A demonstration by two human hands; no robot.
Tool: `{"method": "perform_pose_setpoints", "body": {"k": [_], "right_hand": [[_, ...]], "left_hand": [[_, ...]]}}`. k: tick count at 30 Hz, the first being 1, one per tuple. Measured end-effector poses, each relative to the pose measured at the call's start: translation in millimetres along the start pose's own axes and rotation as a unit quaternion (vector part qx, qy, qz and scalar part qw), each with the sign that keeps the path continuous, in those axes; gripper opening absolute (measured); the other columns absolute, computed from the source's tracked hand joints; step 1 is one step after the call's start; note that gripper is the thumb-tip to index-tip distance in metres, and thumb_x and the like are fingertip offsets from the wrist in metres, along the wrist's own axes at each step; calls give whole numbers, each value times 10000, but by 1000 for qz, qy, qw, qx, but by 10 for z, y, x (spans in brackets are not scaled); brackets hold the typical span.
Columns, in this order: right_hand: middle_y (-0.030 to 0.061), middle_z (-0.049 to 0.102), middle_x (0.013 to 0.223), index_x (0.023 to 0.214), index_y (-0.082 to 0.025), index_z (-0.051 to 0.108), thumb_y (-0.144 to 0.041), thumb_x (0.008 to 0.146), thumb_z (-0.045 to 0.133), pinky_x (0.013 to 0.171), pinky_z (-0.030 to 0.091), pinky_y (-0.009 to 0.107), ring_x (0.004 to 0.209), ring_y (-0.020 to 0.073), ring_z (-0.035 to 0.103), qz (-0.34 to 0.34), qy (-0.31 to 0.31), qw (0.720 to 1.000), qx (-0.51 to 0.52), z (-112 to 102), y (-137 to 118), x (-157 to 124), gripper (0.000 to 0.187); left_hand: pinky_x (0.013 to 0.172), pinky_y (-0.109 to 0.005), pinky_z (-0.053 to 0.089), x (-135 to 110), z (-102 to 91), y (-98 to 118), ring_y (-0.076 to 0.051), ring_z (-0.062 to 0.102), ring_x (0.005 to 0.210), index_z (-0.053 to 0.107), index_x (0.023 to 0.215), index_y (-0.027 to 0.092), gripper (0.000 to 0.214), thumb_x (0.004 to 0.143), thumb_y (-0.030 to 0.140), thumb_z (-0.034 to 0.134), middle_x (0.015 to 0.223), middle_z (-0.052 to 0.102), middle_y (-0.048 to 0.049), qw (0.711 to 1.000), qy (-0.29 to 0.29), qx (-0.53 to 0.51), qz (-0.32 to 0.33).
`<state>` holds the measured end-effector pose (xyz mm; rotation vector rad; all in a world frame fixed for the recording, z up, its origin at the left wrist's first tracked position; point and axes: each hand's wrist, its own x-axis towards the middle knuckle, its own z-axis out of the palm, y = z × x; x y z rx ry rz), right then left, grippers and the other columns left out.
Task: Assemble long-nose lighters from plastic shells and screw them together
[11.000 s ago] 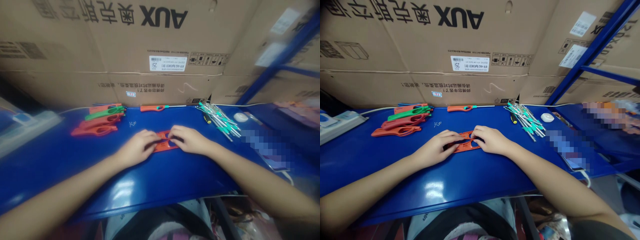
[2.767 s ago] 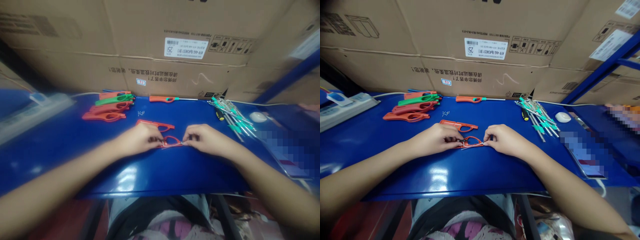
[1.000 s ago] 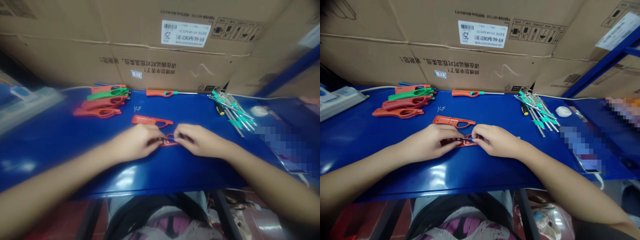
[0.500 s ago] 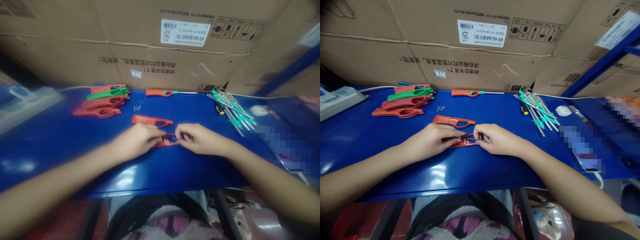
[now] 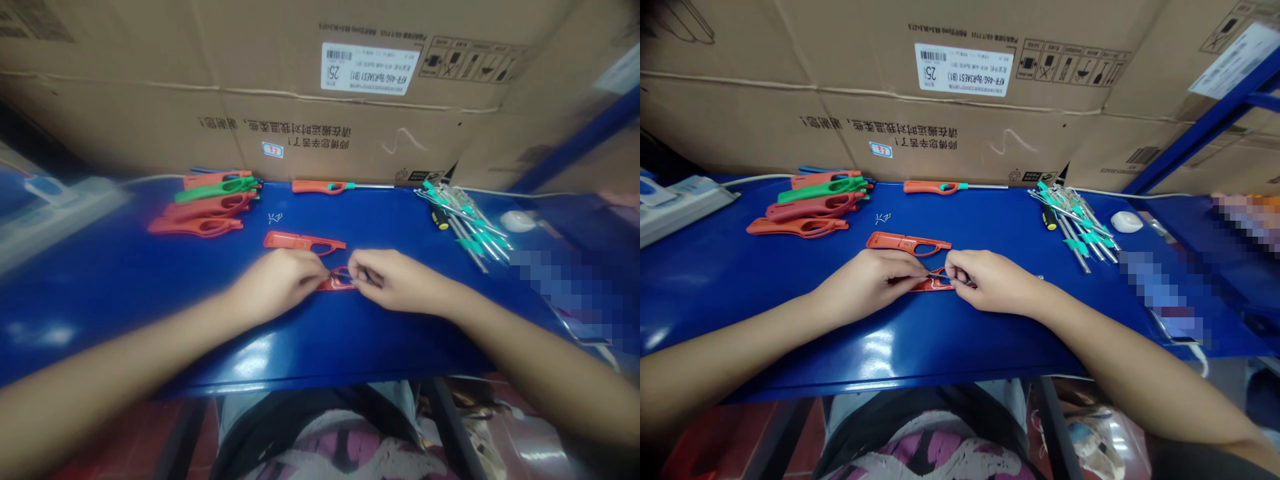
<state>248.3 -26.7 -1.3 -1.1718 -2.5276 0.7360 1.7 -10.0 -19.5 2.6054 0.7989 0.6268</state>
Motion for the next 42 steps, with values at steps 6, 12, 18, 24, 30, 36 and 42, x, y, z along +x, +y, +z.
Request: {"method": "perform_pose_setpoints", "body": {"k": [6,12,18,24,30,36,42], "right_hand": [[-32,550,731,873,-200,551,-127,848,554,620,325,230,614,103,467,7,-1,1000,-6,-7,-12,0,77],[-28,554,737,878,-202,547,-138,855,549,619,320,232,621,107,471,9,-5,1000,-12,-11,-16,-3,67],[-28,557,746,877,-201,545,-135,856,549,619,325,229,631,108,483,15,-10,1000,-17,-14,-28,-2,69],[-24,560,753,877,-200,540,-135,861,547,620,327,233,637,110,487,14,-9,1000,-19,-17,-30,-3,67],[-27,564,759,877,-198,540,-126,856,552,615,331,225,644,106,495,11,-10,1000,-25,-19,-28,-5,76],[-26,573,770,878,-197,540,-124,857,552,612,329,224,649,106,497,12,-11,999,-30,-27,-28,-8,77],[-21,580,775,880,-195,542,-128,863,548,623,333,230,659,108,500,9,-11,999,-36,-28,-28,-6,69]], "left_hand": [[803,-291,576,-27,-30,35,-205,737,927,786,981,190,269,1002,229,521,1056,776,-62,992,-21,121,21],[759,-290,565,-9,-47,71,-211,740,914,779,972,197,262,995,227,520,1026,782,-43,990,-28,140,15],[738,-287,546,-7,6,66,-206,739,890,773,929,206,206,973,233,573,976,786,-20,989,-3,148,-4],[710,-275,526,-17,20,63,-203,735,885,759,933,200,243,999,245,529,970,780,-29,983,1,181,17],[672,-278,513,-20,47,13,-205,734,850,734,934,181,214,997,231,536,947,776,-24,979,20,201,31],[698,-277,525,-28,73,-28,-190,735,854,726,936,186,229,1013,239,517,949,774,-9,978,48,195,61],[710,-289,532,-26,60,-18,-189,726,823,727,946,157,264,1025,225,485,954,771,-45,971,45,208,112]]}}
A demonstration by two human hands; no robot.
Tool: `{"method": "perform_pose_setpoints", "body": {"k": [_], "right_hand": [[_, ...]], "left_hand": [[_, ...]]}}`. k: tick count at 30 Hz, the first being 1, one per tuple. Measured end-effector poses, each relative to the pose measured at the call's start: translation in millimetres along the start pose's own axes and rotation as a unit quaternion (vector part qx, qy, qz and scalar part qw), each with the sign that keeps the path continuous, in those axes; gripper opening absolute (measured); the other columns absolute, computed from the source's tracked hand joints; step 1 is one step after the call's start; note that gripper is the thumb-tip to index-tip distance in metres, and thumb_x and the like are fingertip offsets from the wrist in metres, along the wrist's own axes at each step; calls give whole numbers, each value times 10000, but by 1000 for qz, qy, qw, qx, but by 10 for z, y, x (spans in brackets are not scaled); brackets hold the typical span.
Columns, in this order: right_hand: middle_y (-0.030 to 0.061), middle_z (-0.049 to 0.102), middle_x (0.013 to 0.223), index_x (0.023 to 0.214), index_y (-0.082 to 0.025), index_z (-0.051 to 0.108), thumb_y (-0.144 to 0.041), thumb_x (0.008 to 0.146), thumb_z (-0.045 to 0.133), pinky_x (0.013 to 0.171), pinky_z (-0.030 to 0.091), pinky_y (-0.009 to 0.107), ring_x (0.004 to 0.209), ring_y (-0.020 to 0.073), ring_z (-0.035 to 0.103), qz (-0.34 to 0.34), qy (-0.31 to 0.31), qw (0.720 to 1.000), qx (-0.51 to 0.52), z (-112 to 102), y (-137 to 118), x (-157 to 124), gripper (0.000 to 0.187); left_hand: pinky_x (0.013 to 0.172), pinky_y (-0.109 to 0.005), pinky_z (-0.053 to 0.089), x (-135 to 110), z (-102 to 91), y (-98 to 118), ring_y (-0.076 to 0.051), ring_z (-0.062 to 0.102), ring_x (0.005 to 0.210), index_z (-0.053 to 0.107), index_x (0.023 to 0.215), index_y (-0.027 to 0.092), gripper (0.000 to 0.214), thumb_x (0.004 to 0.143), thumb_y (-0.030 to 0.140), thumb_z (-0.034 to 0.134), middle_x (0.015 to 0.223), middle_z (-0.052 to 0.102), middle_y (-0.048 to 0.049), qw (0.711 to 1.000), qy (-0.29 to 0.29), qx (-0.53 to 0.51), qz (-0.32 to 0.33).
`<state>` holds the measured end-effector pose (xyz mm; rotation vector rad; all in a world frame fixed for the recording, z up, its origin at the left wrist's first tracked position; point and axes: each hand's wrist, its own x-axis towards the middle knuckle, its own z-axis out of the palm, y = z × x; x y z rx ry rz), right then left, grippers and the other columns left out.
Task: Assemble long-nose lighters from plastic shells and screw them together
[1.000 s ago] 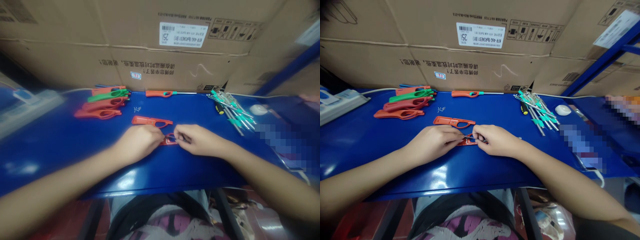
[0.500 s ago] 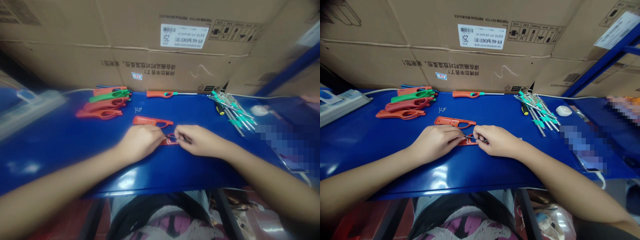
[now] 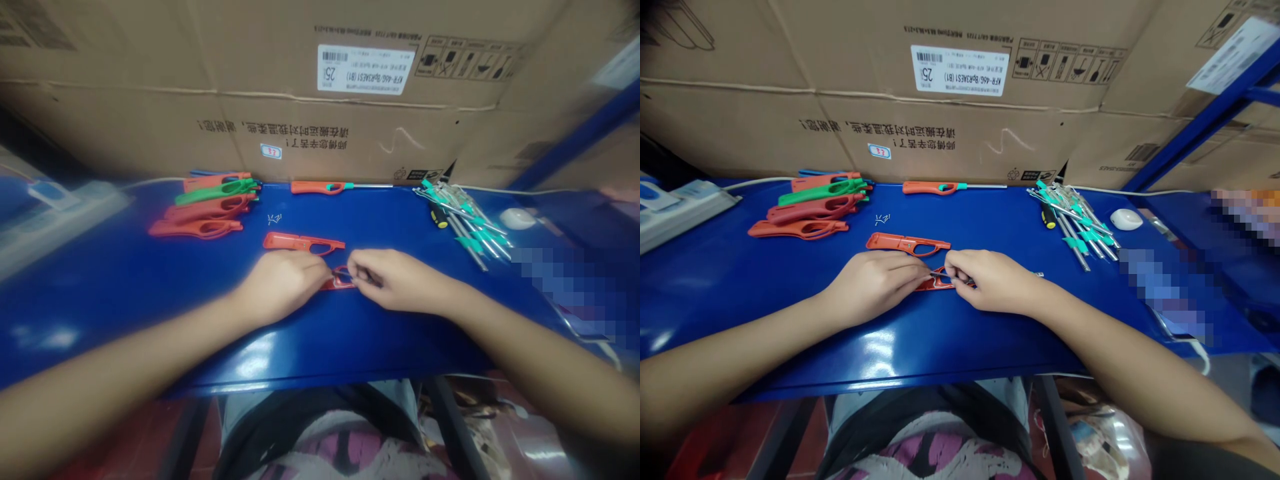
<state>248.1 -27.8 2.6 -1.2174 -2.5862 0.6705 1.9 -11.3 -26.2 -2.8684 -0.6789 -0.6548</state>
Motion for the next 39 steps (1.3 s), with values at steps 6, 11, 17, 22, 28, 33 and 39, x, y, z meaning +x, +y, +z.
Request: {"method": "perform_pose_setpoints", "body": {"k": [6,11,17,22,28,33,39], "right_hand": [[-24,577,766,872,-194,539,-129,862,550,616,331,228,653,105,497,1,1,1000,-4,-2,-9,-2,66],[-28,575,764,877,-193,542,-125,862,553,612,329,227,651,103,496,-2,4,1000,-5,0,-6,-1,71],[-29,580,769,972,-197,568,-169,903,556,602,319,225,639,106,497,-7,7,1000,-18,21,21,5,75],[-16,605,759,970,-196,596,-211,933,575,603,312,238,643,122,521,4,19,999,-49,72,48,23,45],[50,699,973,980,-199,633,-236,996,514,693,370,267,856,181,630,-19,25,997,-73,119,61,39,126],[52,697,970,982,-200,628,-231,1012,473,692,379,275,853,190,632,-11,16,995,-96,105,49,28,161],[64,698,1039,1040,-200,640,-209,1008,465,685,374,276,907,197,625,-18,-6,994,-104,93,49,21,179]], "left_hand": [[662,-311,516,29,-70,43,-206,709,765,721,891,142,272,1016,207,488,877,749,-54,998,-39,40,11],[628,-315,497,49,-78,60,-208,690,725,691,844,143,265,1011,199,493,808,720,-41,997,-54,57,5],[653,-307,510,25,-29,15,-199,699,759,698,935,141,252,1026,208,472,878,741,-50,998,-25,49,11],[676,-311,524,27,-9,21,-197,706,778,696,934,139,259,1031,210,467,919,751,-54,999,-6,43,29],[694,-299,524,26,-1,41,-191,713,791,713,943,143,276,1035,225,465,933,762,-57,999,-14,40,18],[679,-279,518,34,-88,20,-199,728,832,723,1047,188,271,995,395,556,934,771,-44,998,-29,-23,-46],[738,-292,543,39,-198,-7,-212,729,906,708,1141,199,293,900,363,689,1022,766,-41,987,-106,-87,-79]]}}
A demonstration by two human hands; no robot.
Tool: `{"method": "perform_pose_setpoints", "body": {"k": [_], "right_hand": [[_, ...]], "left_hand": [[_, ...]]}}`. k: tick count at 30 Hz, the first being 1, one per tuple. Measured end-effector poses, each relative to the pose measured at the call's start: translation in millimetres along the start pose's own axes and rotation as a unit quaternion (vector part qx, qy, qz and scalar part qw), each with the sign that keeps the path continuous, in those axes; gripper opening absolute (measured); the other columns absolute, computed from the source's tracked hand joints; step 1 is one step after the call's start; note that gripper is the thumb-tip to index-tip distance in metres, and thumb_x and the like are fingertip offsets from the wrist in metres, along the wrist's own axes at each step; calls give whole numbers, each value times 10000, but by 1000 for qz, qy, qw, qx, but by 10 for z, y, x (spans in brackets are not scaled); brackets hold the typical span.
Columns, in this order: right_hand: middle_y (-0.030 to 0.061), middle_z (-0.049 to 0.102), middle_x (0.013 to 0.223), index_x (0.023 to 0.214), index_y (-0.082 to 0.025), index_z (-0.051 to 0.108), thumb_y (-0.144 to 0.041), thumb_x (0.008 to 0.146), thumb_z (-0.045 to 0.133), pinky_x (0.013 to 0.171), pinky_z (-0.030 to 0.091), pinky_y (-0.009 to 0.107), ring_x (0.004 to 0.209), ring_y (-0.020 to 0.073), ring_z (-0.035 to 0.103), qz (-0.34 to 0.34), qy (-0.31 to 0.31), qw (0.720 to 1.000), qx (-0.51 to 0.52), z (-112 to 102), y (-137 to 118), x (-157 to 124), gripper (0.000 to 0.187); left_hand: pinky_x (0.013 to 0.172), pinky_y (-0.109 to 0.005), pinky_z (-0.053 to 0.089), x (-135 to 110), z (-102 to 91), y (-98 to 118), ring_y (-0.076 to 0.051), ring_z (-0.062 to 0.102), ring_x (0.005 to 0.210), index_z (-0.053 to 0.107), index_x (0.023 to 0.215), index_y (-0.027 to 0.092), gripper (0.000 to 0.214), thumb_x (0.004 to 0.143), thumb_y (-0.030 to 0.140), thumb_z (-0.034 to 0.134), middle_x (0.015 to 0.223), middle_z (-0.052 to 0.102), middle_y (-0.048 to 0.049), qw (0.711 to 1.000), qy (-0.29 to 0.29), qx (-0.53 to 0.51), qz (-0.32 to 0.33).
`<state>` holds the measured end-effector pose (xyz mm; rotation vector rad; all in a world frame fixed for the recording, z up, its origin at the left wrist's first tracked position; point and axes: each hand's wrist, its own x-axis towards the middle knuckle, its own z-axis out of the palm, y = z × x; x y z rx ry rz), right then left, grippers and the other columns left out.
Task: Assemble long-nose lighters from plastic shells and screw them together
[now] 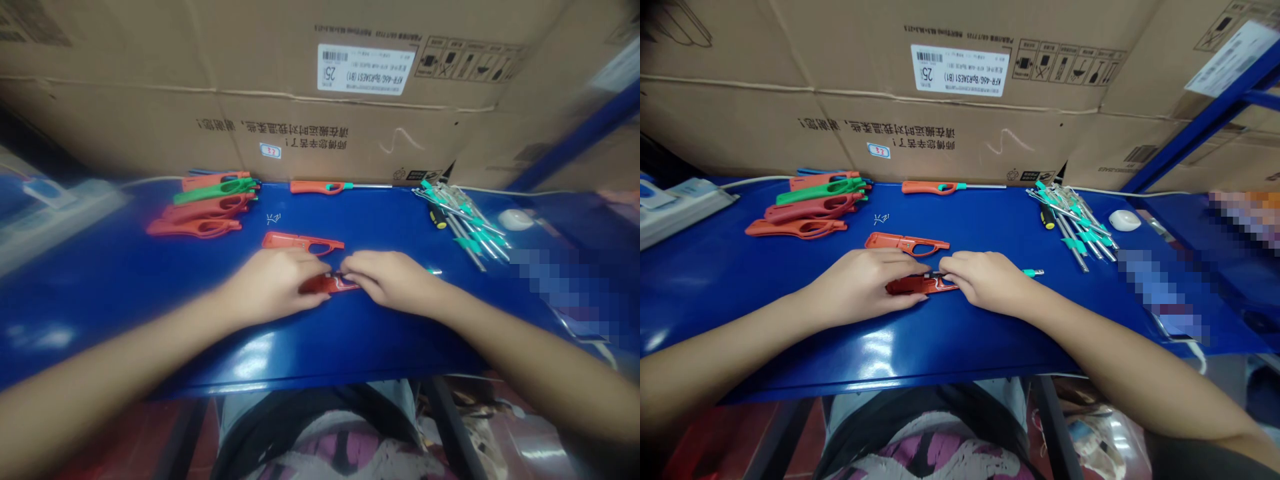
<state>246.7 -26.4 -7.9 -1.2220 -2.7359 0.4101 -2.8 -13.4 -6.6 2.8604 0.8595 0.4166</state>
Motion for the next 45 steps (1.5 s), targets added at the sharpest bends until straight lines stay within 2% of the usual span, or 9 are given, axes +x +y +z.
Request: {"method": "perform_pose_setpoints", "body": {"k": [8,15,28,34,39,45], "right_hand": [[66,680,1033,1092,-211,635,-188,999,439,607,301,272,823,180,590,11,-18,999,-40,-32,-38,-4,218],[55,670,1012,1079,-216,641,-182,991,451,573,248,279,770,169,569,12,-24,997,-68,-43,-41,-5,212],[57,680,1014,1053,-210,648,-230,1017,467,614,307,263,843,179,600,16,-8,999,-44,-22,-26,-2,185],[58,703,1036,1022,-202,636,-244,1001,506,672,359,270,891,193,633,31,5,999,-8,-13,-16,2,138],[41,696,935,949,-192,639,-250,986,531,677,365,263,794,166,615,36,20,999,23,-18,5,7,128],[37,691,831,876,-183,666,-262,972,540,654,343,265,716,156,590,40,37,998,18,9,7,-1,177]], "left_hand": [[750,-266,531,-2,31,38,-192,724,922,709,1107,211,206,914,274,680,1041,762,-26,1000,-4,-25,-5],[777,-272,539,0,59,27,-186,714,939,722,1093,217,182,946,294,645,1043,750,-16,1000,-6,-31,0],[688,-281,529,-2,39,98,-184,714,862,747,1072,207,234,988,345,578,1044,716,-34,997,-21,74,22],[701,-323,532,-9,12,179,-214,682,838,727,1040,148,251,1008,272,511,980,689,-82,987,-38,149,49],[731,-327,549,-21,25,179,-225,689,903,714,1123,164,268,1017,278,495,998,692,-81,993,-46,109,18],[837,-346,546,-23,101,118,-235,677,995,672,1224,153,285,999,271,543,1069,707,-98,998,0,65,14]]}}
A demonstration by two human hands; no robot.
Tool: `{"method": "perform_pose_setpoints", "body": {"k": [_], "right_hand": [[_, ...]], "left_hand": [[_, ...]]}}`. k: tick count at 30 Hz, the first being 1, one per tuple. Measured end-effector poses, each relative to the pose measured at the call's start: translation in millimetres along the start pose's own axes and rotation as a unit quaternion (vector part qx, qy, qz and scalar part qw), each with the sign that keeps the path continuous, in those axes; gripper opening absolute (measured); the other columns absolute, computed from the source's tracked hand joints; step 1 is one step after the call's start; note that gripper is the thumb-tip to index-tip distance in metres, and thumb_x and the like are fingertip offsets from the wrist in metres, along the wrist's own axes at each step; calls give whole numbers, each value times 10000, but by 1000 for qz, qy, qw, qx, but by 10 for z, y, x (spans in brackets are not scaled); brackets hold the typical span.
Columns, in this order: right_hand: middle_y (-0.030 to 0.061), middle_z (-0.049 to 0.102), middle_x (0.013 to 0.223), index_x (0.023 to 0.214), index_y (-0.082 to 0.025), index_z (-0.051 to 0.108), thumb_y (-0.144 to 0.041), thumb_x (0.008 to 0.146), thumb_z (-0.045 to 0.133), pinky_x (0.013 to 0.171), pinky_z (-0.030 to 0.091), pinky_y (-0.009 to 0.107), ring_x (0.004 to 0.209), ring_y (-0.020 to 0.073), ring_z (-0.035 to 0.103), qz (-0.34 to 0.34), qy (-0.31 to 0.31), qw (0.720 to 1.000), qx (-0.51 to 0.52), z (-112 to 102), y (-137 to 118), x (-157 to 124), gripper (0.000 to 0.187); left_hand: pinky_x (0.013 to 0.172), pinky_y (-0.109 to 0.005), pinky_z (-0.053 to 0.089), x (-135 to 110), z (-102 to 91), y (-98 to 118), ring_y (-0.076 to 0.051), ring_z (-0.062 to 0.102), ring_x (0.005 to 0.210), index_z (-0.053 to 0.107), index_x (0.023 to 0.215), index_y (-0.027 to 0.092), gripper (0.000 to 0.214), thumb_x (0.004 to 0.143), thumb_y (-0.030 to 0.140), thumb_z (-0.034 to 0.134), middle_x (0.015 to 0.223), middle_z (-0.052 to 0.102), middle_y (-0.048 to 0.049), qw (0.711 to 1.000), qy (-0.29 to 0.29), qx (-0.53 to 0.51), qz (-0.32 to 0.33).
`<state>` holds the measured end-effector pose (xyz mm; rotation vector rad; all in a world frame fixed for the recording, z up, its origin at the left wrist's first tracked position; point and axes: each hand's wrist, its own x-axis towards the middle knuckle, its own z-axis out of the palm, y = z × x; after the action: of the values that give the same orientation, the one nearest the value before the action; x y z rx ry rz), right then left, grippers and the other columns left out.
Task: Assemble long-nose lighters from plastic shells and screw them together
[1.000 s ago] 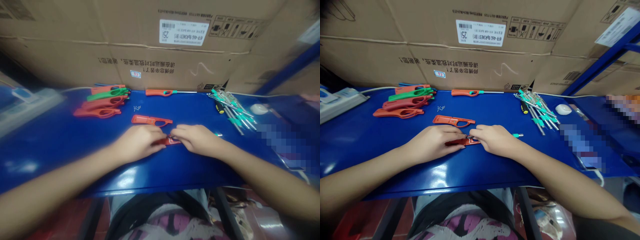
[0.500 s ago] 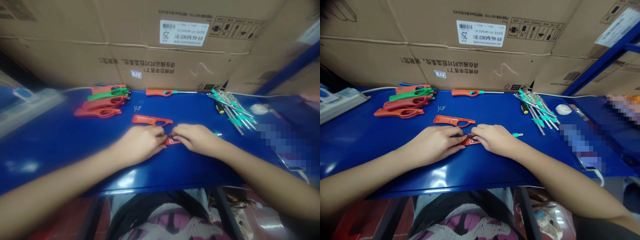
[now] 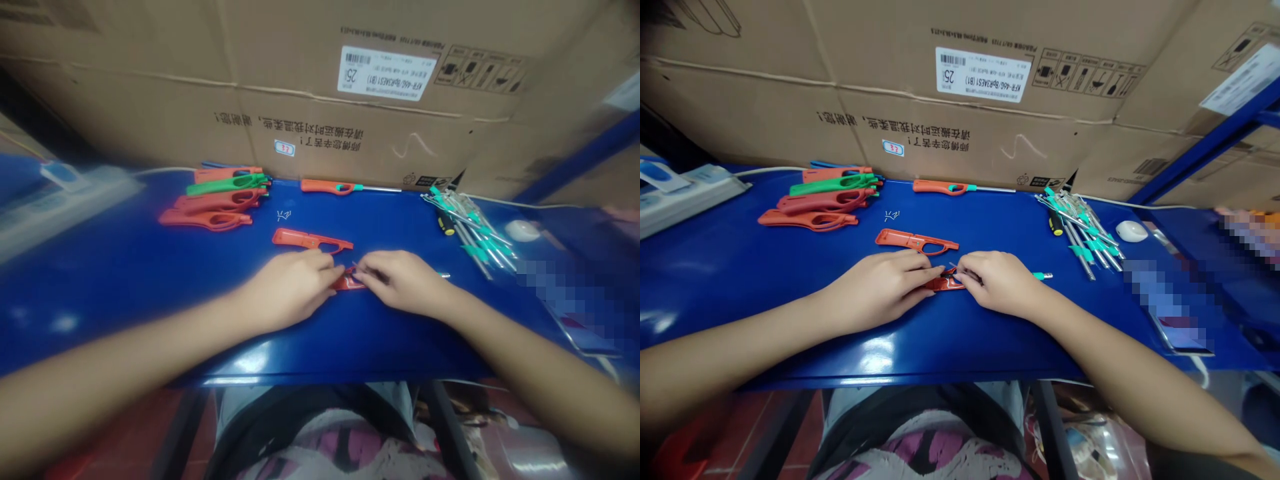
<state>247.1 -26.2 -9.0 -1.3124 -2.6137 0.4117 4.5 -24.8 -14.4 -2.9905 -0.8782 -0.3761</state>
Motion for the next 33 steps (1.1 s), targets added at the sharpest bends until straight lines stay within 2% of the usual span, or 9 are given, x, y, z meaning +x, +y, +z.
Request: {"method": "perform_pose_setpoints", "body": {"k": [6,13,17,22,33], "right_hand": [[26,675,775,853,-175,666,-224,944,552,632,334,258,667,140,560,0,21,1000,20,53,7,17,154],[30,676,800,864,-173,687,-238,950,557,637,338,260,683,141,568,1,18,1000,18,5,-7,15,169],[37,642,801,831,-163,668,-238,970,525,654,354,260,687,137,551,-11,21,1000,16,-80,-25,-11,213],[15,615,796,828,-164,654,-139,897,577,649,368,247,662,116,526,-20,5,998,56,-135,-1,-32,106],[8,632,797,865,-167,688,-86,852,626,623,394,235,639,106,519,-25,-15,993,116,-160,76,-28,103]], "left_hand": [[859,-383,499,18,17,-20,-236,648,953,667,1258,170,297,987,239,566,1035,695,-84,999,0,-43,2],[880,-388,474,38,-30,-2,-258,616,1030,618,1315,206,339,981,209,559,1069,659,-87,997,-30,-69,-31],[897,-412,459,44,-46,-9,-269,596,1041,616,1268,201,285,1002,223,514,1096,645,-96,997,-26,-62,-31],[810,-371,438,54,-58,-11,-242,567,956,658,1209,250,273,1030,233,453,1003,597,-70,996,-49,-62,-29],[810,-366,419,46,-63,-11,-237,541,955,683,1199,262,292,1030,231,448,1005,566,-69,995,-60,-76,-32]]}}
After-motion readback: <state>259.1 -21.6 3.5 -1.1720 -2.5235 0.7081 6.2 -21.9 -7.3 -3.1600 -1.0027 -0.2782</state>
